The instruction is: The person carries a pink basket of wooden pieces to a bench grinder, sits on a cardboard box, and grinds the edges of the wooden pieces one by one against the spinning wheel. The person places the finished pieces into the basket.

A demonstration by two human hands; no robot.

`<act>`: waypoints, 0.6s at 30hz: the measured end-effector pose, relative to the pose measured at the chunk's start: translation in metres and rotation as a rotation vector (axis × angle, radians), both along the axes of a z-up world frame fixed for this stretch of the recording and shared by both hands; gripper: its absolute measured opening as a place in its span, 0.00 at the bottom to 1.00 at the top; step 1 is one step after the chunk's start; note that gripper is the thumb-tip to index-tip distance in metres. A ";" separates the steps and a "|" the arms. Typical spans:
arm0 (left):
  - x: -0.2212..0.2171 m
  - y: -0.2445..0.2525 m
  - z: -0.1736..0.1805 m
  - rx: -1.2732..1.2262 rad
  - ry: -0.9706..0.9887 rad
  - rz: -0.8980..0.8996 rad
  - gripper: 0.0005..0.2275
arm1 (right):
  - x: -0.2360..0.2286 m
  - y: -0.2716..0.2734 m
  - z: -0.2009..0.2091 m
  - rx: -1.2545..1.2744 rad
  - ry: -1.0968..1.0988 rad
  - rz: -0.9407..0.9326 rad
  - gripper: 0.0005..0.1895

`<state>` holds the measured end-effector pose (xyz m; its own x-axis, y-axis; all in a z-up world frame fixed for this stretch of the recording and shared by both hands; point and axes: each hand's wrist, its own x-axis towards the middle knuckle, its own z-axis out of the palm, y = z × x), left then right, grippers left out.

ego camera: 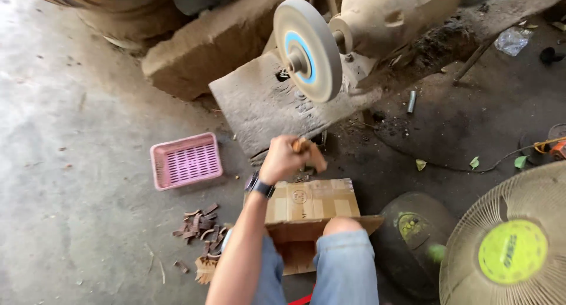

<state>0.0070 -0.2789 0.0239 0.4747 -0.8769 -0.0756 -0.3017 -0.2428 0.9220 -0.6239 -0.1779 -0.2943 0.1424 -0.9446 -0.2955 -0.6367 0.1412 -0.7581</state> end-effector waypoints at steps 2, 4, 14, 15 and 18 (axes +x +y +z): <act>-0.006 -0.003 0.007 -0.061 0.024 0.106 0.07 | 0.064 -0.041 0.049 -0.033 -0.026 -0.012 0.09; -0.014 -0.010 0.010 -0.131 0.060 0.208 0.07 | 0.168 -0.086 0.158 -0.063 -0.039 -0.023 0.09; -0.024 -0.044 -0.016 -0.390 0.634 0.523 0.07 | 0.488 -0.220 0.309 0.269 -1.021 0.001 0.18; -0.021 -0.046 -0.013 -0.387 0.728 0.551 0.07 | 0.511 -0.236 0.286 0.353 -1.019 0.029 0.15; -0.010 -0.064 -0.036 -0.469 0.732 0.577 0.07 | 0.541 -0.252 0.262 0.334 -1.164 -0.011 0.08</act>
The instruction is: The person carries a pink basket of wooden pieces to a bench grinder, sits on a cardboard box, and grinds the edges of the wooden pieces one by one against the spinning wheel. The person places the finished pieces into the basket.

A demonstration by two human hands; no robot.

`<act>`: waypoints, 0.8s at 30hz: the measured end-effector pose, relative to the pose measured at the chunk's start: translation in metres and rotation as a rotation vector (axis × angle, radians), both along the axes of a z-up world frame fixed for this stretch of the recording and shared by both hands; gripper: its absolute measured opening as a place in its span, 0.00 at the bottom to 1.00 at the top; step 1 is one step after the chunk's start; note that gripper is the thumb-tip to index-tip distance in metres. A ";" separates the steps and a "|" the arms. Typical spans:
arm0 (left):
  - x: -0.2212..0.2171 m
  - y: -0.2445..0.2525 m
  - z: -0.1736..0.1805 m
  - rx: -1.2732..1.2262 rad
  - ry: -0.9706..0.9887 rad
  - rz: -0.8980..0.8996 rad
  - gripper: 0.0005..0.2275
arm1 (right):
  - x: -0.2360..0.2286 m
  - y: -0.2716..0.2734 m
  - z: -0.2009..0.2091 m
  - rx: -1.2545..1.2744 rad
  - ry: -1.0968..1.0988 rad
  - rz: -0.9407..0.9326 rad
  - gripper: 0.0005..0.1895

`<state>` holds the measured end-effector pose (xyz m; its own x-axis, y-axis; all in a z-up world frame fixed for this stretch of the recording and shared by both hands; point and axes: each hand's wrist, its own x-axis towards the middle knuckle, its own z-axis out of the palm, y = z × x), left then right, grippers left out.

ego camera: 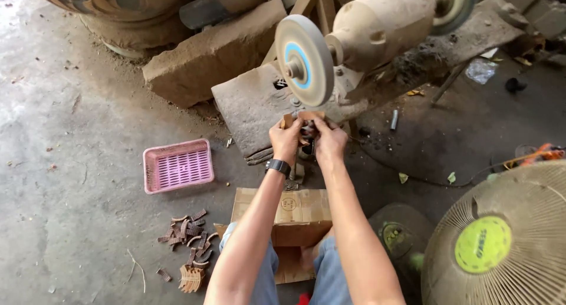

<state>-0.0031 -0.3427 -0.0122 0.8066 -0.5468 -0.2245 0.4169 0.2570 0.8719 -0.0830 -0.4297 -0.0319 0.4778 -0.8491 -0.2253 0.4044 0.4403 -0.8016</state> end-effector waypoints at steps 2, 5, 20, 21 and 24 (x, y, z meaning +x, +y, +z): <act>0.002 -0.006 -0.005 -0.004 -0.016 0.016 0.07 | 0.003 0.002 0.015 0.046 -0.003 -0.023 0.07; 0.004 -0.010 -0.012 -0.005 -0.040 0.042 0.07 | 0.005 0.007 0.032 0.089 0.004 -0.060 0.07; -0.005 -0.027 -0.007 -0.102 0.074 0.011 0.07 | 0.010 0.002 0.060 -0.349 0.275 -0.235 0.09; -0.003 -0.024 -0.008 -0.092 0.030 0.036 0.06 | 0.013 0.001 0.054 -0.366 0.263 -0.226 0.11; 0.004 0.002 0.011 -0.063 -0.053 0.069 0.06 | 0.023 0.003 0.033 -0.275 0.213 -0.100 0.09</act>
<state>0.0004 -0.3405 -0.0010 0.8528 -0.5010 -0.1474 0.3499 0.3387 0.8734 -0.0601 -0.4262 0.0013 0.3565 -0.9318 -0.0680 0.2454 0.1636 -0.9555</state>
